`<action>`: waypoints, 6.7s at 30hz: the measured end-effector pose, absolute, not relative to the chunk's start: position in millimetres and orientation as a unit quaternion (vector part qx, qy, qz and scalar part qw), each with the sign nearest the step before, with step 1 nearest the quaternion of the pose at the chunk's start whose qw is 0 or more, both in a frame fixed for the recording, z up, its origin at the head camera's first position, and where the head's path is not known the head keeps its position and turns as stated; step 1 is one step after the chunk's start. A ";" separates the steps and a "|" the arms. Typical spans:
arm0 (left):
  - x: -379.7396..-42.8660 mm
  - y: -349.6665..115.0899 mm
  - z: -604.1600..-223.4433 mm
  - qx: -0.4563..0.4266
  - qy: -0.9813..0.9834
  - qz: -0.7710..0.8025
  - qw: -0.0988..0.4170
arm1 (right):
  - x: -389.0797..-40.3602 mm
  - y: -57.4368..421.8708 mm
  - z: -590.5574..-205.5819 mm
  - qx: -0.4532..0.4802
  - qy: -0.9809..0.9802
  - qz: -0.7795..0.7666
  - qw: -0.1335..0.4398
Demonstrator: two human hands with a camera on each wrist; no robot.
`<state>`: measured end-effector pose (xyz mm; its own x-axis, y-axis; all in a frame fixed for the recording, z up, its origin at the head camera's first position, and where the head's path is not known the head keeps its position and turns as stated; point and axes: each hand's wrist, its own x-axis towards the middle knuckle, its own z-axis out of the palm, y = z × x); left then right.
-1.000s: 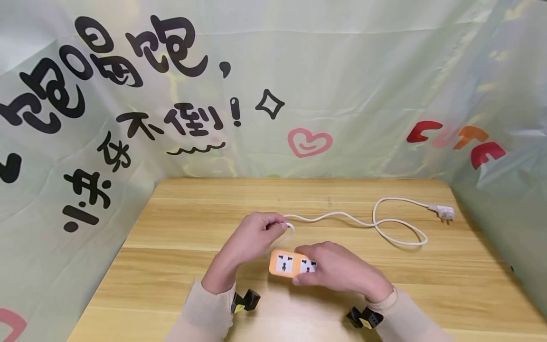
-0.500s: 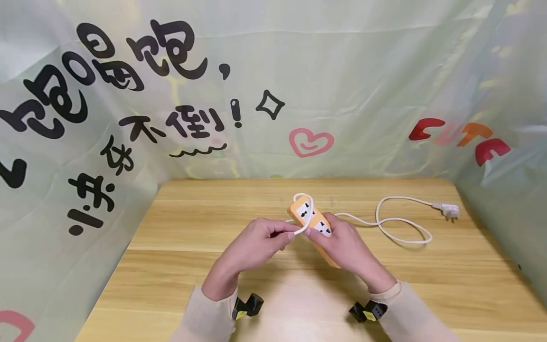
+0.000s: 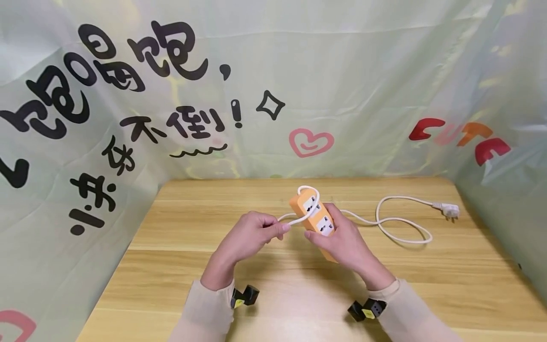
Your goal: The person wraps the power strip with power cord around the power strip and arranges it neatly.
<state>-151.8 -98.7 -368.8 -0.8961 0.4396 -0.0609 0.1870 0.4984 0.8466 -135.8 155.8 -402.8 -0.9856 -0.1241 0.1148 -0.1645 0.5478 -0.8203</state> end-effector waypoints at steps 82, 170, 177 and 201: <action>-147.1 -105.7 -369.3 0.226 0.920 0.309 0.082 | -121.7 159.5 -392.6 0.364 -0.866 0.321 -0.121; -153.4 -98.4 -382.2 0.214 0.839 0.488 0.109 | -136.6 173.9 -367.6 0.043 -0.850 0.524 0.013; -154.0 -113.5 -383.1 0.289 0.836 0.447 0.132 | -138.0 178.4 -364.7 0.041 -0.844 0.535 0.004; -157.1 -120.5 -381.6 0.273 0.859 0.397 0.175 | -141.4 185.7 -362.5 0.044 -0.811 0.583 -0.010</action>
<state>-157.1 -120.5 -381.6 -0.7893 0.6083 -0.0833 0.3311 0.5359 0.7767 -141.4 185.7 -362.5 -0.9959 -0.0832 0.0356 -0.0602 0.3159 -0.9469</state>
